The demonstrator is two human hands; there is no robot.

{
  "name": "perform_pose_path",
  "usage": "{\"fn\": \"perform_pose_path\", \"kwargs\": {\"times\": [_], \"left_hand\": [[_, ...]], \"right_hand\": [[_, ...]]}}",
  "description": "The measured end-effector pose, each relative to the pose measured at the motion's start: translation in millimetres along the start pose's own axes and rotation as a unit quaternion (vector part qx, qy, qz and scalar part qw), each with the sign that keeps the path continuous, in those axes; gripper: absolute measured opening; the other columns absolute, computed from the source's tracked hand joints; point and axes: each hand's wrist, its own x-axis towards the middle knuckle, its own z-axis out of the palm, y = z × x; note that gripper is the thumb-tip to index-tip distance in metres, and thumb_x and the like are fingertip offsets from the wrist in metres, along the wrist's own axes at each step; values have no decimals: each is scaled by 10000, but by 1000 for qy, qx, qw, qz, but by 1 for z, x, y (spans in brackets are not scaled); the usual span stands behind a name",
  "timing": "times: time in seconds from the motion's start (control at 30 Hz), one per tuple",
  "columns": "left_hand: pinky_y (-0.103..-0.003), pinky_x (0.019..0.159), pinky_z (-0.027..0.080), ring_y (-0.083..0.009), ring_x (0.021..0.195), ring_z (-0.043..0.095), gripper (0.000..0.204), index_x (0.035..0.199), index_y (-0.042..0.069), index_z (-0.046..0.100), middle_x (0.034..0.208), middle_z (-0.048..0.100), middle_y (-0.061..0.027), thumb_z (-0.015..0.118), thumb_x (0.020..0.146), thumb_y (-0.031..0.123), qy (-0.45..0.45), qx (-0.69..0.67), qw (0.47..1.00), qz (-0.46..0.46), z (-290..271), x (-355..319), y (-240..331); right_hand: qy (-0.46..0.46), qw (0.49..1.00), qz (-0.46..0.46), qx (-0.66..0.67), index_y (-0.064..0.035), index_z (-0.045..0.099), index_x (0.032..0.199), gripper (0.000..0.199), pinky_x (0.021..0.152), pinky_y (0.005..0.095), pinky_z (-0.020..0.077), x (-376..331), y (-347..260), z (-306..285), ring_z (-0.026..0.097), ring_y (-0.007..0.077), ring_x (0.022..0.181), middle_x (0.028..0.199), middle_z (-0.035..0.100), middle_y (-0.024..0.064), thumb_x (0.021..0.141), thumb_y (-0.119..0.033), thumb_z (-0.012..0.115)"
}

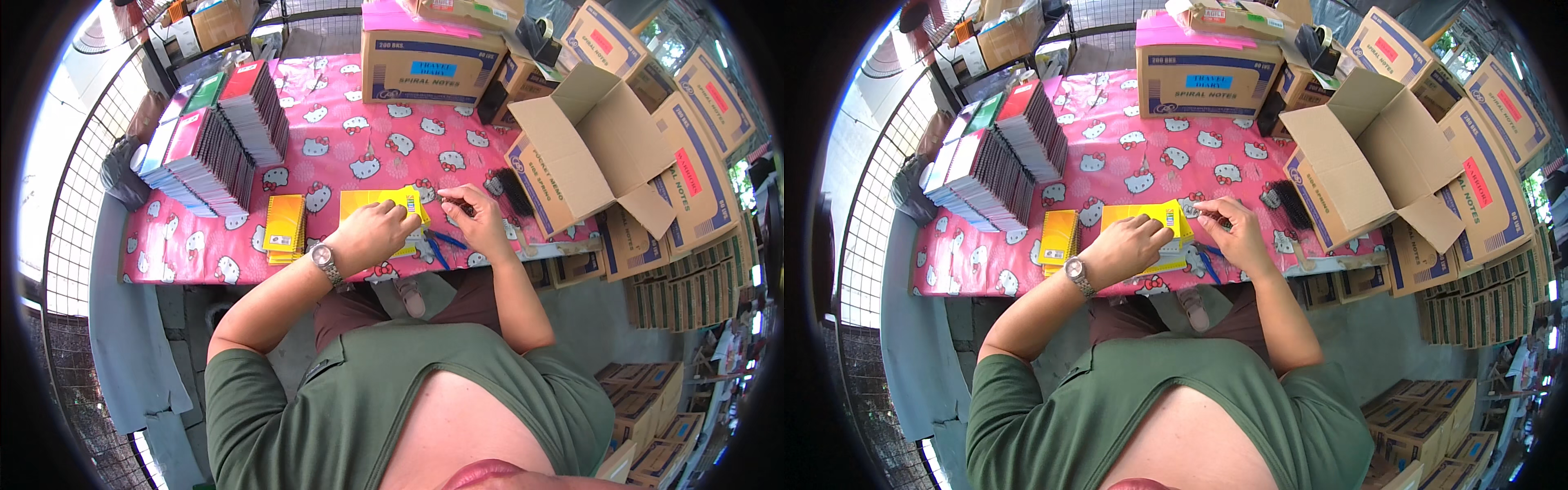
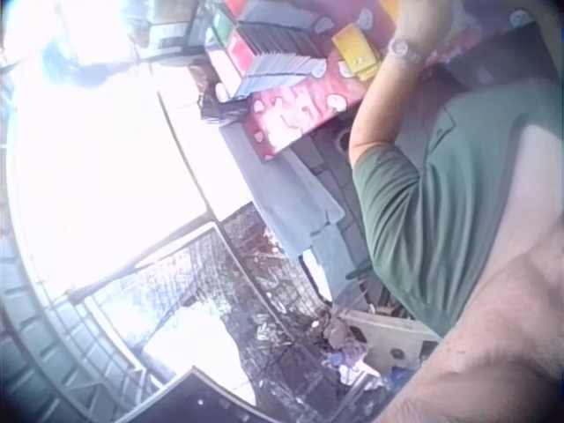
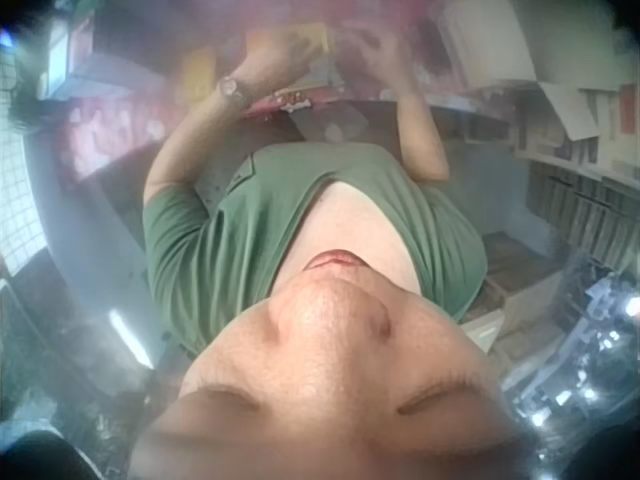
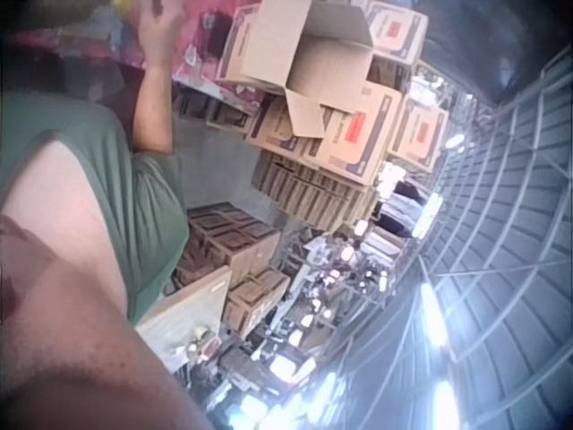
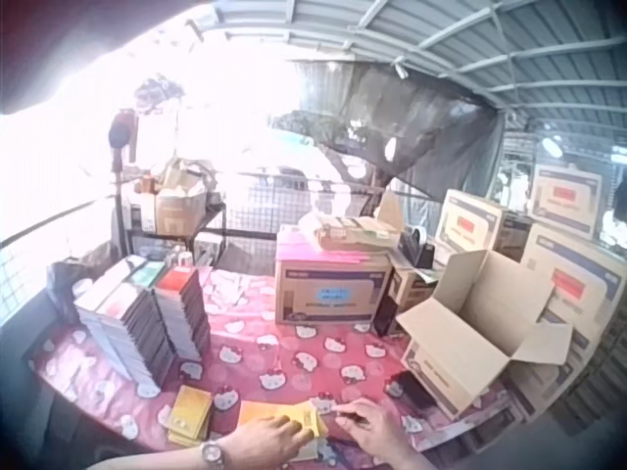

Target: The person assembles notebooks by threading a spiral coil through pre-punched holes in the covers and pages, then trims the excess wire with pliers.

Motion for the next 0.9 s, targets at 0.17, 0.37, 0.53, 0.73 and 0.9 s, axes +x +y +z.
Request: {"fn": "perform_pose_path", "kwargs": {"times": [0.17, 0.37, 0.53, 0.73, 0.9], "left_hand": [[-382, 784, 555, -259, 938, 636, 346, 1163, 94, 504, 958, 604, -86, 615, 835, 115, 20, 87, 993, 80, -5, -10, -2], [-373, 846, 557, -262, 1038, 630, 197, 988, 72, 603, 1160, 631, -93, 668, 827, 165, -43, -38, 997, 54, -11, -6, -20], [-406, 815, 543, -295, 955, 646, 245, 949, 59, 602, 987, 652, -104, 743, 796, 188, -97, -131, 986, 34, -23, 9, -36], [-440, 742, 534, -337, 810, 655, 238, 1050, 59, 569, 862, 653, -115, 675, 851, 135, -133, -173, 976, -4, -28, 17, -46], [-454, 734, 524, -347, 785, 647, 388, 1239, 64, 492, 846, 650, -124, 559, 857, 51, -51, -69, 994, -62, -53, 25, -20]], "right_hand": [[12, 999, 1, 38, -33, 703, 1084, 200, 739, 278, 501, -3, 9, 3, 628, 141, 825, 931, 673, 70, 885, -38, 681], [13, 999, 10, 41, -37, 703, 1097, 205, 746, 273, 496, -4, 7, 3, 625, 135, 833, 930, 670, 70, 894, -46, 678], [8, 998, 31, 60, -37, 699, 1107, 202, 756, 258, 489, -9, 12, 3, 615, 112, 853, 943, 660, 43, 908, -55, 673], [17, 997, 39, 72, -40, 701, 1107, 207, 753, 269, 493, -7, 11, 4, 627, 131, 846, 932, 662, 63, 902, -39, 669], [42, 998, -3, 45, -43, 697, 1106, 220, 735, 260, 494, 3, -9, 5, 630, 131, 843, 952, 656, 61, 890, -13, 665]]}}
